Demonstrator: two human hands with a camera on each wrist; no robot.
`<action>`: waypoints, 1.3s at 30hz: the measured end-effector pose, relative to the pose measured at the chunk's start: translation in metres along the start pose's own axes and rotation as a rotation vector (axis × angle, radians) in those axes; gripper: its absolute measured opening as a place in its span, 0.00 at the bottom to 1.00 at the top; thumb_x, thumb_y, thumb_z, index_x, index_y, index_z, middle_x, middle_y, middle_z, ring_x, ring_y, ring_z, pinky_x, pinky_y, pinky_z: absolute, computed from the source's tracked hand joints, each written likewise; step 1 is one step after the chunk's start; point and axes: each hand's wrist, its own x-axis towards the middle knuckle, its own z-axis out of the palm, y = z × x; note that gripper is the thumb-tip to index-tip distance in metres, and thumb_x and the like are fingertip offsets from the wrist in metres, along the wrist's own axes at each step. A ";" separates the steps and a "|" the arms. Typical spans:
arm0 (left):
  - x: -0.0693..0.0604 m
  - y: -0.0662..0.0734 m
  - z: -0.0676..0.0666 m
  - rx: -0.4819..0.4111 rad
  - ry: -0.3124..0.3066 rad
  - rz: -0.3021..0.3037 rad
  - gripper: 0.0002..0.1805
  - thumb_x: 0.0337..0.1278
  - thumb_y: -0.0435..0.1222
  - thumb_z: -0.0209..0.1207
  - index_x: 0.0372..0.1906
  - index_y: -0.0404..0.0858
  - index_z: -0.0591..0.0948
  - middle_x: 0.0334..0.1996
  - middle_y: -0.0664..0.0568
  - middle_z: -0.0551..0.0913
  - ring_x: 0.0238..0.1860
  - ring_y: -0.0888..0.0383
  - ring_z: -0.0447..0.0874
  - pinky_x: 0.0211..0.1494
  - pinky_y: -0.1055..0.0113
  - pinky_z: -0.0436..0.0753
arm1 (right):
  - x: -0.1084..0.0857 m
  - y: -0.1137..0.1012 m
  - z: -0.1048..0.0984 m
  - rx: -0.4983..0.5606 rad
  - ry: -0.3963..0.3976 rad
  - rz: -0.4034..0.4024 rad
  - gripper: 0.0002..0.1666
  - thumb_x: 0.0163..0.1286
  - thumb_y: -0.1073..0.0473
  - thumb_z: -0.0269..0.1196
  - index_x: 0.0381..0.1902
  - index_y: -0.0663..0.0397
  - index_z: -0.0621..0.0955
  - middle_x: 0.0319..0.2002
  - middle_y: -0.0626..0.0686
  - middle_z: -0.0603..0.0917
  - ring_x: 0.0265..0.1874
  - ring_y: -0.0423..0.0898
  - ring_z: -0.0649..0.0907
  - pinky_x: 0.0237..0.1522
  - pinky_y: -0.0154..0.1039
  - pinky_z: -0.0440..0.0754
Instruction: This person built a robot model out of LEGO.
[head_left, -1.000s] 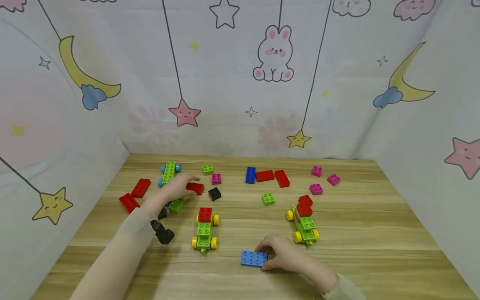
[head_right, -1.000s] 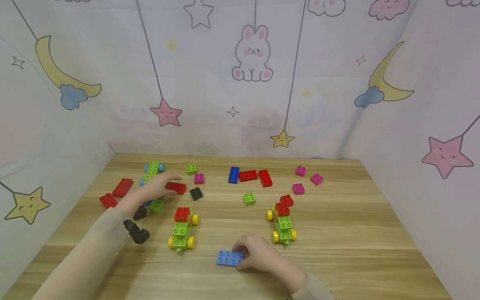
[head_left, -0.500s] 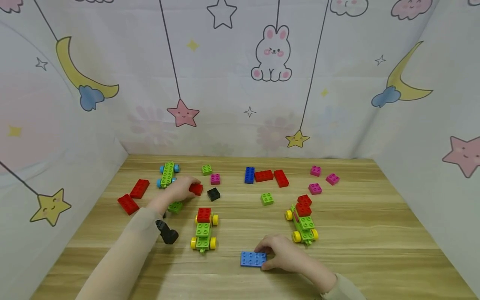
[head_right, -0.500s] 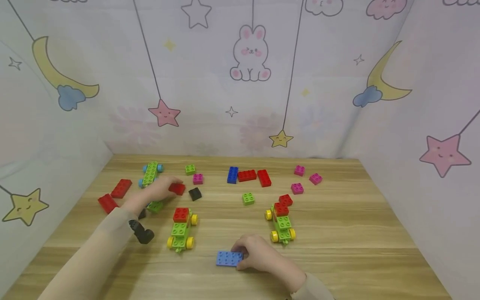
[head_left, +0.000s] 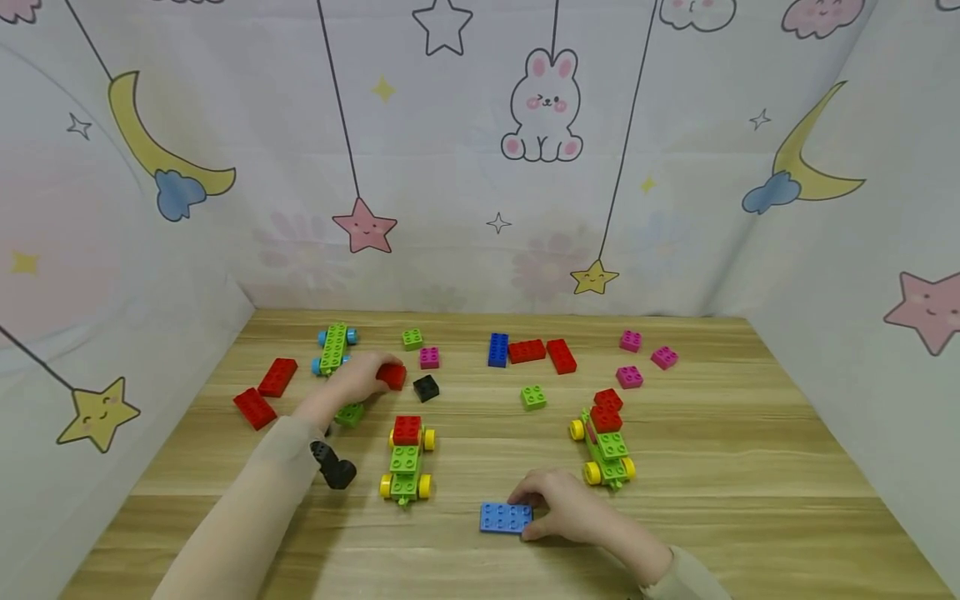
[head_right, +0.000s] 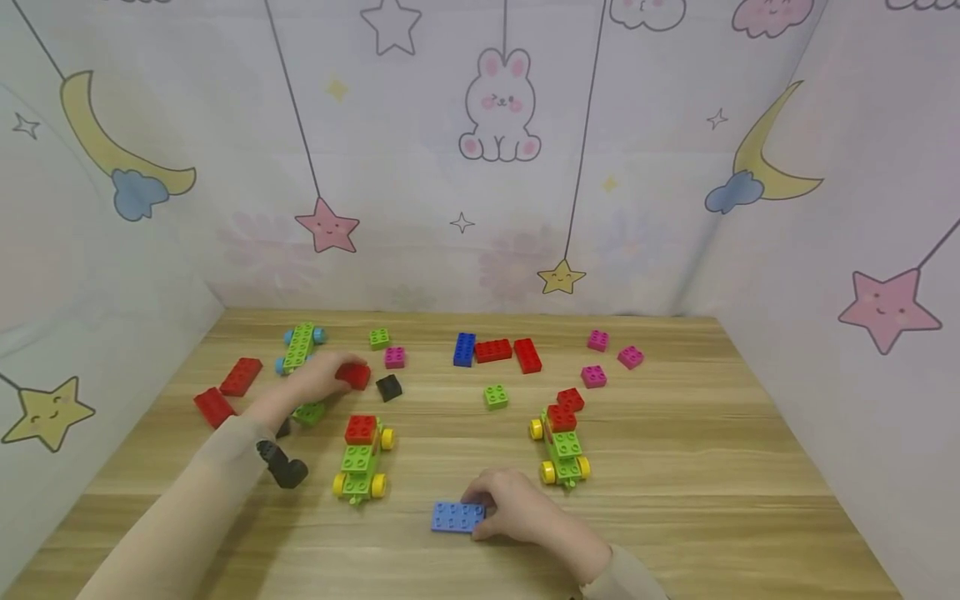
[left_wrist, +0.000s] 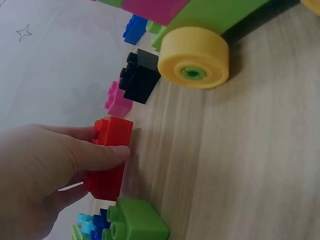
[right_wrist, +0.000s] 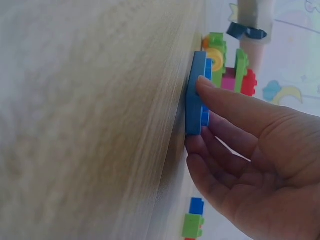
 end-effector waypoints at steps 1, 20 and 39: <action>-0.001 0.001 -0.001 -0.007 0.009 -0.003 0.24 0.57 0.28 0.63 0.60 0.30 0.77 0.57 0.34 0.79 0.57 0.38 0.78 0.59 0.46 0.78 | 0.000 0.000 0.000 0.001 0.000 0.000 0.19 0.55 0.57 0.75 0.46 0.50 0.86 0.42 0.41 0.85 0.42 0.35 0.81 0.47 0.35 0.81; -0.033 0.057 -0.036 -0.045 0.224 0.127 0.25 0.56 0.35 0.68 0.59 0.32 0.79 0.53 0.38 0.82 0.51 0.43 0.80 0.51 0.51 0.83 | -0.001 -0.001 -0.001 0.014 -0.005 0.009 0.19 0.55 0.57 0.75 0.46 0.49 0.86 0.42 0.41 0.84 0.42 0.36 0.81 0.48 0.36 0.81; -0.085 0.148 -0.012 -0.011 0.044 0.406 0.23 0.55 0.41 0.69 0.57 0.41 0.82 0.52 0.49 0.83 0.54 0.51 0.80 0.55 0.57 0.83 | -0.001 -0.002 -0.001 0.002 0.000 -0.022 0.20 0.54 0.57 0.75 0.46 0.50 0.86 0.42 0.42 0.85 0.43 0.37 0.82 0.48 0.37 0.81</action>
